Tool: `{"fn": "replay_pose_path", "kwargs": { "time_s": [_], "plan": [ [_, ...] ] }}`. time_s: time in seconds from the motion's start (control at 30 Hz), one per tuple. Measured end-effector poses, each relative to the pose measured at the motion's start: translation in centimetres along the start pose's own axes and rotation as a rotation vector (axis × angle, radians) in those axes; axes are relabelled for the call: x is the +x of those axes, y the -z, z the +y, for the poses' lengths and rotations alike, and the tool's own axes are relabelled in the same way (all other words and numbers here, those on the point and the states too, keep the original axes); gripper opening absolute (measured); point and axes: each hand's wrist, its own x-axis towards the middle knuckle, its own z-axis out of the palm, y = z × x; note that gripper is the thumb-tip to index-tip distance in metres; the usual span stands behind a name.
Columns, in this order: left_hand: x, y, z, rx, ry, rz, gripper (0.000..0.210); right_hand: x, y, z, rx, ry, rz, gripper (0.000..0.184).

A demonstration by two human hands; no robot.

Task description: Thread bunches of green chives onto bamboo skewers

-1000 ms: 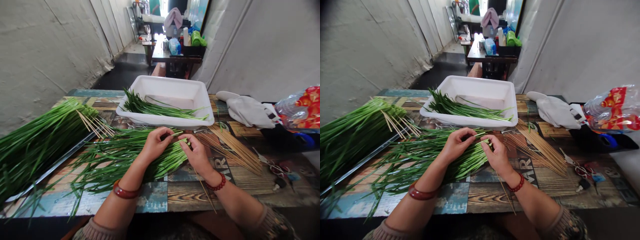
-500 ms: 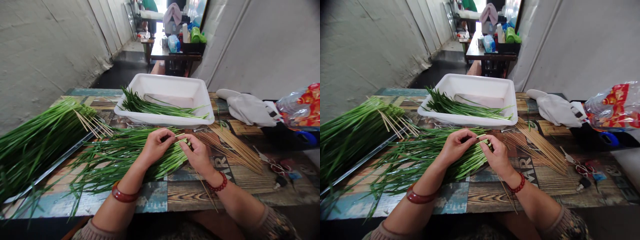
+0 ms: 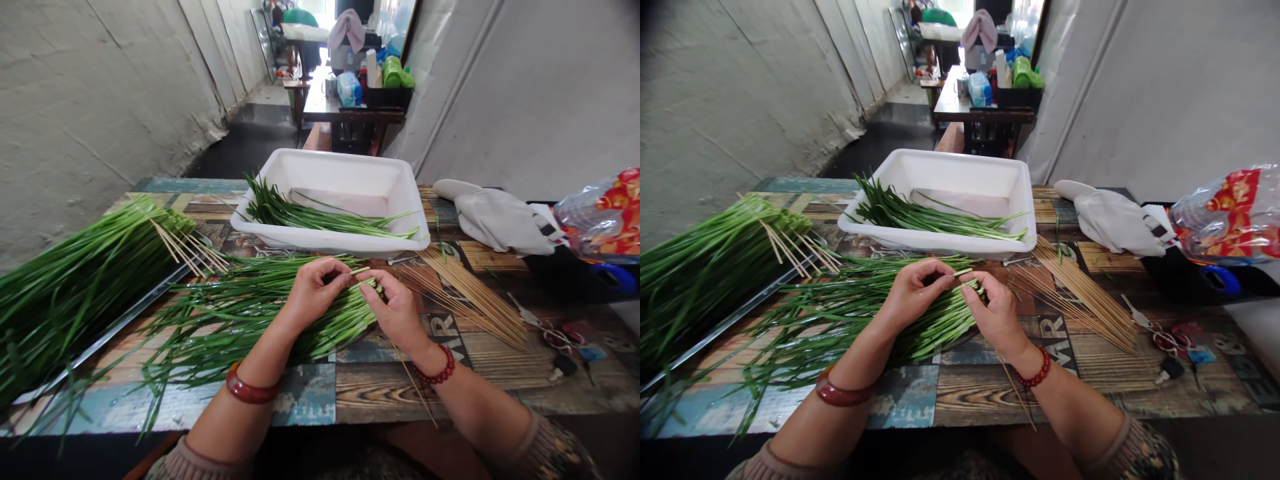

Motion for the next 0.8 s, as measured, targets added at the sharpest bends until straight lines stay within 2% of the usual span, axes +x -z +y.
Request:
{"fn": "replay_pose_path", "kwargs": {
  "time_s": [0.8],
  "plan": [
    [-0.11, -0.29, -0.13, 0.039, -0.06, -0.01, 0.013, 0.22, -0.22, 0.26, 0.015, -0.009, 0.005, 0.018]
  ]
}}
